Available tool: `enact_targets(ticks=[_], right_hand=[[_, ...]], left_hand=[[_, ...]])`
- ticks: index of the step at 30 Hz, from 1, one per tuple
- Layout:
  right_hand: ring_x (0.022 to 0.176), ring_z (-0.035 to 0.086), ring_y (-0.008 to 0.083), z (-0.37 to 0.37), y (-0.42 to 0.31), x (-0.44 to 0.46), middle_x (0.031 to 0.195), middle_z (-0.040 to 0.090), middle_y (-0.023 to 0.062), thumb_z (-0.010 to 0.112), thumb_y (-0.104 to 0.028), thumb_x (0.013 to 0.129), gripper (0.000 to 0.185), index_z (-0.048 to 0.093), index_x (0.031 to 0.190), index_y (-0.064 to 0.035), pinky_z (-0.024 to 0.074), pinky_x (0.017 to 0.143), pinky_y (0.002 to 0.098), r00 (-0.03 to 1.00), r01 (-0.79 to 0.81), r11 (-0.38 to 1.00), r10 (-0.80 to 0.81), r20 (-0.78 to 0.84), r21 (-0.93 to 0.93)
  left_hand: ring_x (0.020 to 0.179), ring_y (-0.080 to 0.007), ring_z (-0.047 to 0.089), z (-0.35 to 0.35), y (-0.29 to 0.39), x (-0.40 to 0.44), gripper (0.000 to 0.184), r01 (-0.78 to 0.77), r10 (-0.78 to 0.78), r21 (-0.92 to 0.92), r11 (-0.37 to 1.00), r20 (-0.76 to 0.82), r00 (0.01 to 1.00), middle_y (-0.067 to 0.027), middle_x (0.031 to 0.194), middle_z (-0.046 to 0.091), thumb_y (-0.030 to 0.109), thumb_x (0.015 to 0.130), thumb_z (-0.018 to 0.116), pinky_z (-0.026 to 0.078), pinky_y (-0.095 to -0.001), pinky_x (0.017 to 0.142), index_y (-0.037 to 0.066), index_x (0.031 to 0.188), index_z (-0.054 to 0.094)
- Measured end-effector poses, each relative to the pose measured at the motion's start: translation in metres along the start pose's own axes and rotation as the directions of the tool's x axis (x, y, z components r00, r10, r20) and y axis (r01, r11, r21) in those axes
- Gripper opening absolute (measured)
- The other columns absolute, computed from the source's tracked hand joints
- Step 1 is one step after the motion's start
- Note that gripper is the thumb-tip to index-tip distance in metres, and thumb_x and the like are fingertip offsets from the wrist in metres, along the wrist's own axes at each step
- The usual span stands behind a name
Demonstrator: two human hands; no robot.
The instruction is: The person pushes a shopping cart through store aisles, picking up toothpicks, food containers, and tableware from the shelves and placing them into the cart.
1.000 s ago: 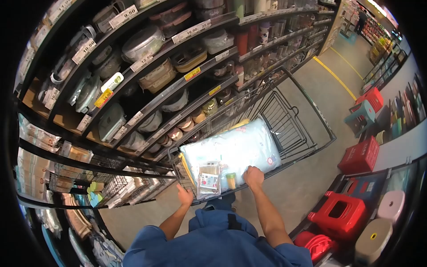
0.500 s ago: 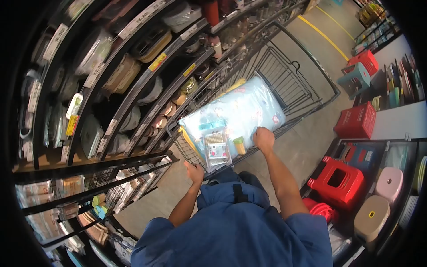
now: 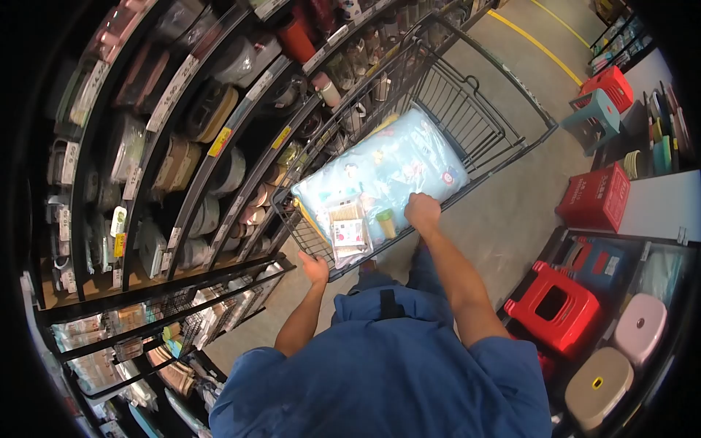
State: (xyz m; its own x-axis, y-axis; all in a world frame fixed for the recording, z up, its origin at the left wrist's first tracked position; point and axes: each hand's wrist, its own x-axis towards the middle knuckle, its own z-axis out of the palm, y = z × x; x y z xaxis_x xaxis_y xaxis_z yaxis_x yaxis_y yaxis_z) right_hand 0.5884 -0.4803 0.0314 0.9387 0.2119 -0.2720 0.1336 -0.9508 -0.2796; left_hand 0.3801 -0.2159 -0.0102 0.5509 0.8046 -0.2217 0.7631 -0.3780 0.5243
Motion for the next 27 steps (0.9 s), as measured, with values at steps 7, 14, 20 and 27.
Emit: enact_targets(ticks=[7, 14, 20, 27], right_hand=[[0.084, 0.066, 0.0303, -0.029, 0.031, 0.037, 0.088, 0.069, 0.0133, 0.053, -0.015, 0.079, 0.020, 0.070, 0.086, -0.0066, 0.0515, 0.075, 0.0401, 0.994, 0.015, 0.999, -0.011, 0.111, -0.031], [0.087, 0.066, 0.0303, -0.047, 0.049, 0.064, 0.091, 0.068, 0.0140, 0.054, -0.016, 0.078, 0.021, 0.070, 0.088, -0.0070, 0.0515, 0.076, 0.0402, 0.985, 0.008, 0.997, 0.004, 0.174, -0.070], [0.082, 0.066, 0.0348, -0.050, 0.063, 0.080, 0.088, 0.067, 0.0182, 0.055, -0.023, 0.078, 0.025, 0.068, 0.086, -0.0030, 0.0525, 0.073, 0.0438, 0.995, 0.045, 0.998, -0.041, 0.087, -0.050], [0.079, 0.066, 0.0364, -0.070, 0.066, 0.094, 0.084, 0.067, 0.0207, 0.059, -0.026, 0.075, 0.026, 0.068, 0.080, -0.0028, 0.0521, 0.072, 0.0455, 0.994, 0.047, 0.997, -0.042, 0.098, -0.059]], left_hand=[[0.088, -0.0500, 0.058, 0.029, 0.046, 0.000, 0.045, -0.032, 0.033, 0.021, 0.999, -0.087, 0.996, -0.0333, 0.090, 0.061, 0.007, 0.079, 0.054, 0.046, -0.0521, 0.077, -0.002, 0.118, 0.034], [0.090, -0.0485, 0.058, 0.047, 0.076, 0.004, 0.049, 0.069, -0.066, 0.091, 0.993, -0.030, 0.997, -0.0334, 0.092, 0.060, 0.011, 0.080, 0.054, 0.044, -0.0538, 0.079, 0.000, 0.123, 0.032], [0.085, -0.0481, 0.059, 0.067, 0.077, 0.011, 0.040, -0.098, 0.089, -0.056, 0.994, -0.147, 0.985, -0.0309, 0.088, 0.060, 0.007, 0.080, 0.053, 0.045, -0.0531, 0.076, -0.001, 0.115, 0.038], [0.087, -0.0475, 0.059, 0.072, 0.100, 0.014, 0.043, 0.017, -0.032, -0.206, 0.978, -0.074, 0.997, -0.0279, 0.092, 0.062, 0.004, 0.079, 0.052, 0.046, -0.0522, 0.077, 0.002, 0.120, 0.039]])
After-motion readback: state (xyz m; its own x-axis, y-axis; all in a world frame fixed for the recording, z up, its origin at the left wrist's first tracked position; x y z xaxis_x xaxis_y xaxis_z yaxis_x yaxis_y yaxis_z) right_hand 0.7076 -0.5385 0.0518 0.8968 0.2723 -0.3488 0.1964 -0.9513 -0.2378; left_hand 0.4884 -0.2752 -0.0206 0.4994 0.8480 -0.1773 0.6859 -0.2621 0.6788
